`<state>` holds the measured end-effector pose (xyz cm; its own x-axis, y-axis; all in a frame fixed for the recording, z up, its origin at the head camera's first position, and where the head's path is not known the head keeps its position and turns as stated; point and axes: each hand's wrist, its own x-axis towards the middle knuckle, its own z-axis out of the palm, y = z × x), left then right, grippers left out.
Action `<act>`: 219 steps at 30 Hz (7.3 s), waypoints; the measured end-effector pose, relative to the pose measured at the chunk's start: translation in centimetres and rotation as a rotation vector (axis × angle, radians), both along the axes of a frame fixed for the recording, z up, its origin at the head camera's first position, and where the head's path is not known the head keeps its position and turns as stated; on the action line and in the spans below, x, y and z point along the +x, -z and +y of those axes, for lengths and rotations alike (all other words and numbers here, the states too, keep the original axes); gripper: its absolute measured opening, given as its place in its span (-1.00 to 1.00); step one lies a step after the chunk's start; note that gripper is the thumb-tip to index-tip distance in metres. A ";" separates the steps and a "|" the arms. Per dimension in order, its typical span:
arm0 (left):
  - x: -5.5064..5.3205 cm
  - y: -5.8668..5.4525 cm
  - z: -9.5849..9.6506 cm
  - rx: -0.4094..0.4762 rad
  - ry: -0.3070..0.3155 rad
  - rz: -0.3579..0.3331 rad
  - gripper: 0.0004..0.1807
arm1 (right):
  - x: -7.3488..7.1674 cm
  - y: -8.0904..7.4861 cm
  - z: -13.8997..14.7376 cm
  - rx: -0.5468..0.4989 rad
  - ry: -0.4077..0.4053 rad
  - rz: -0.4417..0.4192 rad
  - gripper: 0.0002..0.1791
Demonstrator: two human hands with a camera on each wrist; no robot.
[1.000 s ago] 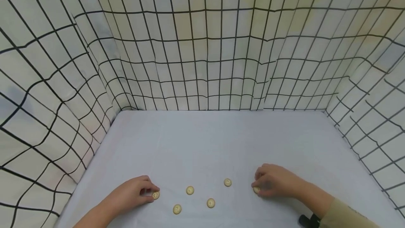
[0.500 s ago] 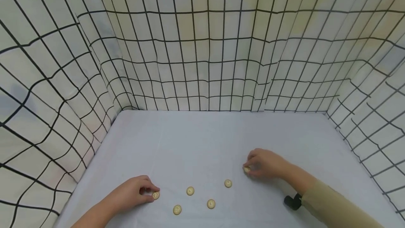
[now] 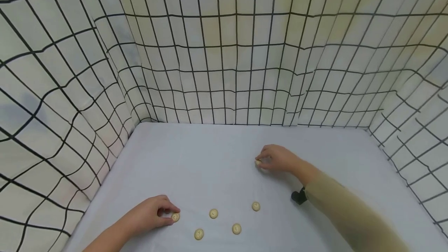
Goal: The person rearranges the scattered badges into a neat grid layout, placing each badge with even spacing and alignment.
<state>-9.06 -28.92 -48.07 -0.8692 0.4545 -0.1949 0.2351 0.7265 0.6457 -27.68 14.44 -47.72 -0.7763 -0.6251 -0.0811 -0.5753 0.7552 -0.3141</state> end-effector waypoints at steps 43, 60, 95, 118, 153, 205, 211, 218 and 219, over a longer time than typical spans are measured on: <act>0.6 -0.5 0.0 0.013 -0.025 -0.006 -0.71 | -5.4 2.0 -4.2 -0.211 0.287 -0.168 -0.54; 0.6 -0.1 0.1 -0.014 -0.050 -0.003 -0.70 | -1.3 -0.3 -1.4 -0.178 0.126 -0.230 -0.61; 0.6 0.3 -0.2 0.019 -0.030 0.008 -0.70 | 8.8 1.5 0.0 -0.067 -0.304 -0.160 -0.66; 0.4 0.3 -0.1 0.005 -0.062 -0.036 -0.71 | 7.5 1.2 0.9 -0.115 -0.193 -0.173 -0.72; 0.3 0.0 0.1 0.002 -0.070 -0.052 -0.73 | -3.2 1.0 1.7 -0.234 0.397 -0.233 -0.64; 0.3 0.1 0.1 -0.002 -0.067 -0.043 -0.73 | -1.4 2.0 1.0 -0.257 0.350 -0.257 -0.58; 0.3 0.2 -0.1 0.012 -0.063 -0.047 -0.72 | 0.5 1.8 -0.5 -0.218 0.202 -0.260 -0.65; 0.2 0.3 0.0 0.032 -0.062 -0.069 -0.71 | 3.9 1.6 -2.0 -0.201 0.007 -0.283 -0.68; 0.2 0.2 0.0 0.034 -0.062 -0.069 -0.71 | 4.4 1.6 -2.2 -0.192 -0.028 -0.279 -0.68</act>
<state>-8.85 -28.90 -48.32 -0.8807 0.4078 -0.2412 0.1444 0.7158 0.6832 -23.26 12.25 -49.31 -0.7227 -0.6707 -0.1666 -0.4670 0.6517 -0.5977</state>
